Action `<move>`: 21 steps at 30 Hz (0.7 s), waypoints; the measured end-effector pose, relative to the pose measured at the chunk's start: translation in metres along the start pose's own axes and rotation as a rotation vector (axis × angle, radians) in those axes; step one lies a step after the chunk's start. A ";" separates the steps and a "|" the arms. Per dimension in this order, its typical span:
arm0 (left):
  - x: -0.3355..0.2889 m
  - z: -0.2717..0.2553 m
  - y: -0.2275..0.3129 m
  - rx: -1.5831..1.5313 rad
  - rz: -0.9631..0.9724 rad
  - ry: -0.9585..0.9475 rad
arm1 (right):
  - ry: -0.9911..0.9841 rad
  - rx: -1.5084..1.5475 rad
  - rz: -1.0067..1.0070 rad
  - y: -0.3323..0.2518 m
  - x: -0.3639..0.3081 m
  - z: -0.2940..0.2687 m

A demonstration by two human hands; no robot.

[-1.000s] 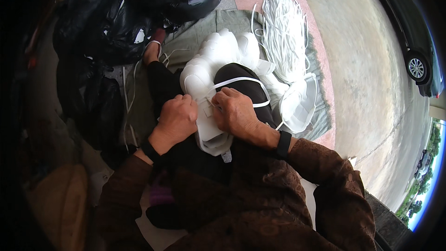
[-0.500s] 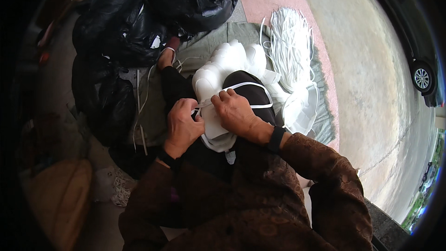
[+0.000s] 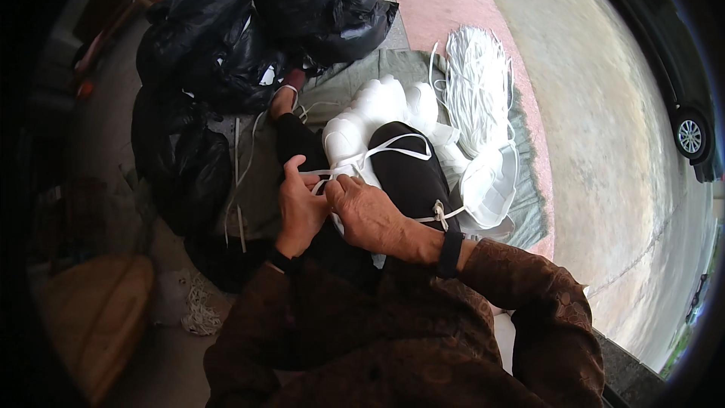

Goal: The recorder is lacing a series of white sneakers while sitting on an outdoor porch.

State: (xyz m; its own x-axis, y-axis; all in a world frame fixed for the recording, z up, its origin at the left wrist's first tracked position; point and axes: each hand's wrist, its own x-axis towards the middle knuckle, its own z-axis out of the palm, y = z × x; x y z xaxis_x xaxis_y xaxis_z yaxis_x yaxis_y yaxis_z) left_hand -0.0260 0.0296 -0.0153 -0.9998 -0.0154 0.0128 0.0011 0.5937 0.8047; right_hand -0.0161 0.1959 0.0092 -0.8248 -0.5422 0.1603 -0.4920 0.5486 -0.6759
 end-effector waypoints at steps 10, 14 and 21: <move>0.002 0.007 -0.012 -0.204 -0.057 0.111 | 0.033 -0.144 0.139 0.030 0.028 0.035; 0.008 0.001 -0.024 -0.339 -0.146 0.046 | 0.009 -0.281 0.050 0.031 0.030 0.045; 0.007 0.001 -0.016 -0.282 -0.228 -0.073 | -0.052 -0.548 -0.143 0.039 0.033 0.049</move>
State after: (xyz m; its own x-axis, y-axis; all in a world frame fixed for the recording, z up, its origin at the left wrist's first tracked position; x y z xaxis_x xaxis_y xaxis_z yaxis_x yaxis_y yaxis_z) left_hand -0.0334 0.0204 -0.0289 -0.9738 -0.0581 -0.2200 -0.2266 0.3360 0.9142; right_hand -0.0491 0.1682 -0.0471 -0.7312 -0.6586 0.1778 -0.6821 0.7099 -0.1756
